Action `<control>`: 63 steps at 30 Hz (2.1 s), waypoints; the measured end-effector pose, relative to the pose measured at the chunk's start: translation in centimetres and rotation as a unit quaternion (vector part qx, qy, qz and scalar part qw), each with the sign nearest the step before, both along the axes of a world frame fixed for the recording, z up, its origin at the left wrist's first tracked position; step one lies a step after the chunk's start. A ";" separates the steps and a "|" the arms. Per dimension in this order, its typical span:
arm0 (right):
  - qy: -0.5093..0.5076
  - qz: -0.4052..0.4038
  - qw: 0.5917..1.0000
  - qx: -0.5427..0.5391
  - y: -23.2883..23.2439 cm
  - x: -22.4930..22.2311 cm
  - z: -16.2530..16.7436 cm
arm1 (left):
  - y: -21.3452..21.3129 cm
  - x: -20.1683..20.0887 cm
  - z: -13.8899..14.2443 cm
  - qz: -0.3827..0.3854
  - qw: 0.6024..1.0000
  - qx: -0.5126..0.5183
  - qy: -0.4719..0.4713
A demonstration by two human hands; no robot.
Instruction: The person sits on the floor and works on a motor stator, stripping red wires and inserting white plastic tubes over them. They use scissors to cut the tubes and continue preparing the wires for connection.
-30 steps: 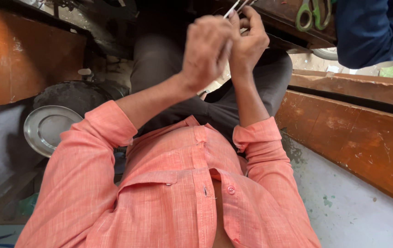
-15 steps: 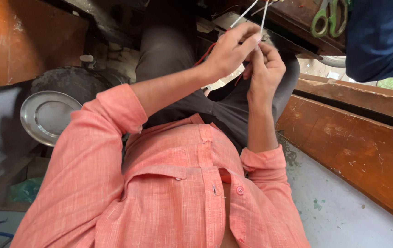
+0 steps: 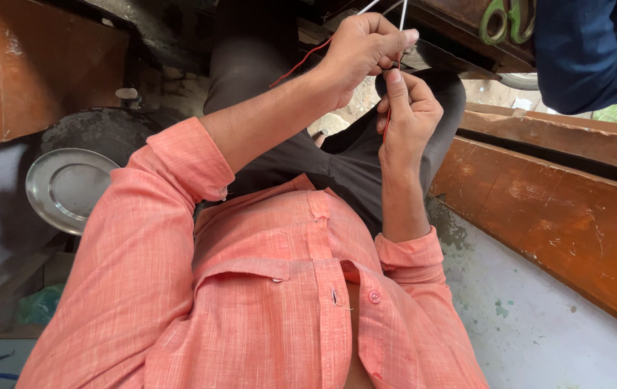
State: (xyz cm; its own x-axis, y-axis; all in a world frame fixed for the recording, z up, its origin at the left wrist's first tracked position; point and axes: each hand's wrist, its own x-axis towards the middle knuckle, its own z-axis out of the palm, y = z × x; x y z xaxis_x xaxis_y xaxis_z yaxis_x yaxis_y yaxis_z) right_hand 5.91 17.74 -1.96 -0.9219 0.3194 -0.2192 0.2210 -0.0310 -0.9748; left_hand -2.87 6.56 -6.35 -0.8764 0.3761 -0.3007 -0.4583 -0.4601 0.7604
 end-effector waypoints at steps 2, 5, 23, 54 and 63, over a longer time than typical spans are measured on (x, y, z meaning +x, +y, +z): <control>0.003 -0.002 1.000 0.000 0.0 0.1 0.2 | -0.3 0.0 0.3 -0.020 1.000 -0.002 0.000; 0.012 -0.005 1.000 0.008 0.1 0.2 0.2 | -0.7 -0.1 0.5 -0.058 0.998 0.009 -0.015; 0.033 -0.014 0.999 0.020 0.0 0.2 0.1 | -0.1 -0.3 -0.3 -0.036 0.999 0.010 0.004; -0.080 0.164 0.972 0.146 0.0 -1.2 -10.3 | 0.0 4.2 -6.4 -0.074 0.971 0.018 -0.226; -0.197 0.172 0.953 0.152 -0.5 -1.1 -9.6 | -0.6 4.3 -6.0 -0.119 0.970 0.001 -0.212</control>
